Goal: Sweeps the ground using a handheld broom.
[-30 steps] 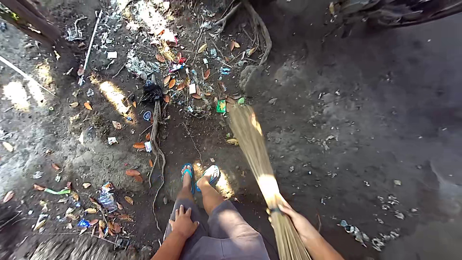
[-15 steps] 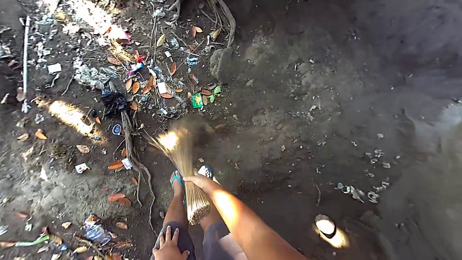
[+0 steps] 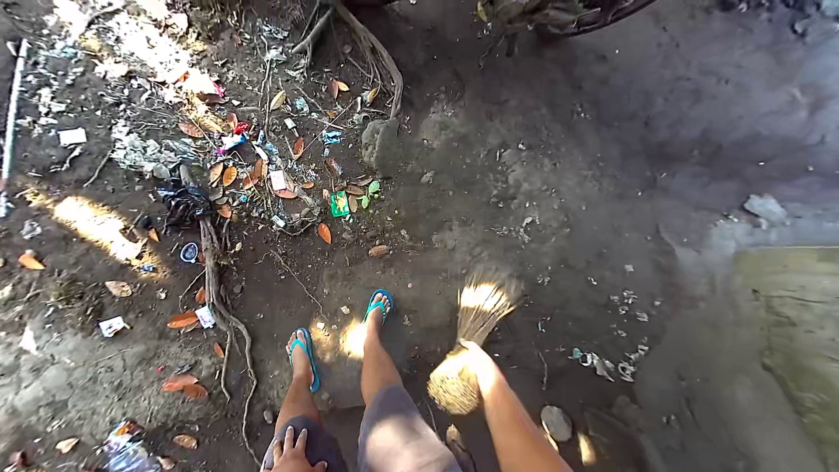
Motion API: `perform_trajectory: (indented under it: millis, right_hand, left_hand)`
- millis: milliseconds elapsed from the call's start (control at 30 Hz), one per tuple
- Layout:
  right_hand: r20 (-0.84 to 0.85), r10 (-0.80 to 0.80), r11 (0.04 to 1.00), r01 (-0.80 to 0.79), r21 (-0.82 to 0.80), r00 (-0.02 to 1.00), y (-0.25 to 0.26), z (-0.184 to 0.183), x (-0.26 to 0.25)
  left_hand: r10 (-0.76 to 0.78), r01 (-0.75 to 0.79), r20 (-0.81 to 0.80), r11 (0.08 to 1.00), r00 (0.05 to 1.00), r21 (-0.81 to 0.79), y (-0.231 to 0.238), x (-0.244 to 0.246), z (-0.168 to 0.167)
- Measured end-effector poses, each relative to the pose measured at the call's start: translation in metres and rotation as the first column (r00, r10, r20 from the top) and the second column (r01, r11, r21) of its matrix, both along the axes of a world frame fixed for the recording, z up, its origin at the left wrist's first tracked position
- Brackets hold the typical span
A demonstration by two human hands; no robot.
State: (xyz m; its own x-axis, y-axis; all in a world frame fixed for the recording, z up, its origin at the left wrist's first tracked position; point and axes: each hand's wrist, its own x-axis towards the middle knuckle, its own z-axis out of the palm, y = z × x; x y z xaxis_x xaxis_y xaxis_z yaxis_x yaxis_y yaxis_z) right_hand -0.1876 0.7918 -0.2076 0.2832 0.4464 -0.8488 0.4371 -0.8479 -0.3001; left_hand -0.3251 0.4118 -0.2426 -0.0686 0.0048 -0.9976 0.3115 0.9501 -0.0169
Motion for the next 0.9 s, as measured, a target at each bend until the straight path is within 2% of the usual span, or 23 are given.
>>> perform_trajectory:
  millis: [67,100,133,167,200,233,267,300,333,367,400,433,500,567,600,667,733,767,800,833,900]
  right_hand:
    - [-0.019,0.164,0.981,-0.165,-0.105,0.986,-0.012,-0.03,-0.046]
    - [-0.083,0.308,0.929,-0.318,-0.191,0.948,-0.024,-0.052,-0.069]
    - [-0.196,0.481,0.816,-0.518,-0.256,0.855,-0.035,-0.075,-0.089]
    - [-0.337,0.631,0.647,-0.714,-0.268,0.699,-0.039,-0.101,-0.109]
    - [-0.428,0.753,0.438,-0.866,-0.241,0.5,-0.037,-0.122,-0.129]
    - [-0.459,0.83,0.252,-0.948,-0.194,0.315,-0.027,-0.131,-0.147]
    - [-0.462,0.87,0.125,-0.983,-0.134,0.174,-0.009,-0.13,-0.159]
    - [-0.449,0.89,0.051,-0.997,-0.063,0.074,0.017,-0.124,-0.162]
    - [-0.437,0.899,0.031,-1.0,0.001,0.027,0.046,-0.114,-0.155]
    - [-0.439,0.898,0.065,-0.997,0.044,0.039,0.073,-0.099,-0.137]
    - [-0.452,0.886,0.151,-0.987,0.063,0.107,0.095,-0.08,-0.112]
    - [-0.453,0.865,0.266,-0.963,0.046,0.217,0.114,-0.056,-0.083]
    - [-0.37,0.767,0.561,-0.828,-0.009,0.523,0.141,-0.014,-0.021]
    - [-0.202,0.557,0.818,-0.574,-0.035,0.806,0.163,0.009,0.029]
    - [-0.116,0.456,0.886,-0.462,-0.03,0.882,0.178,0.009,0.044]
    - [-0.002,0.304,0.953,-0.303,-0.025,0.953,0.2,-0.003,0.056]
    - [0.058,0.335,0.938,-0.327,-0.116,0.941,0.193,-0.021,0.037]
    - [0.031,0.447,0.875,-0.429,-0.224,0.894,0.177,-0.032,0.025]
    - [-0.064,0.589,0.748,-0.574,-0.333,0.806,0.157,-0.043,0.011]
    - [-0.201,0.729,0.554,-0.737,-0.388,0.654,0.137,-0.057,-0.005]
    - [-0.423,0.869,0.116,-0.937,-0.329,0.256,0.109,-0.08,-0.051]
  left_hand:
    - [0.053,-0.053,-0.035,0.999,0.998,0.008,0.016,0.0,0.003]
    - [0.073,-0.073,-0.047,0.997,0.996,0.01,0.023,0.001,0.002]
    - [0.083,-0.082,-0.054,0.997,0.995,0.009,0.03,0.003,0.002]
    - [0.092,-0.092,-0.057,0.996,0.994,0.008,0.039,0.006,0.001]
    - [0.097,-0.096,-0.06,0.995,0.994,0.007,0.048,0.009,-0.001]
    - [0.097,-0.097,-0.053,0.995,0.994,-0.008,0.057,0.012,-0.002]
    - [0.096,-0.097,-0.046,0.995,0.994,-0.025,0.066,0.015,-0.003]
    - [0.101,-0.103,-0.041,0.994,0.994,-0.038,0.076,0.018,-0.006]
    - [0.123,-0.124,-0.042,0.991,0.992,-0.042,0.084,0.023,-0.01]
    - [0.154,-0.156,-0.044,0.987,0.987,-0.04,0.089,0.028,-0.015]
    - [0.204,-0.205,-0.056,0.978,0.977,-0.026,0.091,0.031,-0.02]
    - [0.27,-0.271,-0.064,0.962,0.961,-0.016,0.092,0.031,-0.025]
    - [0.39,-0.391,-0.062,0.92,0.919,-0.009,0.097,0.025,-0.029]
    - [0.457,-0.46,-0.086,0.887,0.885,-0.023,0.102,0.017,-0.026]
    - [0.487,-0.492,-0.109,0.87,0.866,-0.022,0.106,0.013,-0.027]
    - [0.549,-0.554,-0.148,0.832,0.823,0.009,0.114,0.006,-0.024]
    - [0.595,-0.592,-0.162,0.803,0.787,0.071,0.134,-0.003,-0.015]
    - [0.593,-0.584,-0.157,0.805,0.789,0.103,0.147,-0.008,-0.011]
    - [0.571,-0.556,-0.139,0.821,0.809,0.132,0.159,-0.013,-0.007]
    - [0.523,-0.506,-0.114,0.85,0.845,0.147,0.171,-0.017,-0.003]
    - [0.391,-0.372,-0.095,0.913,0.916,0.167,0.191,-0.021,-0.001]
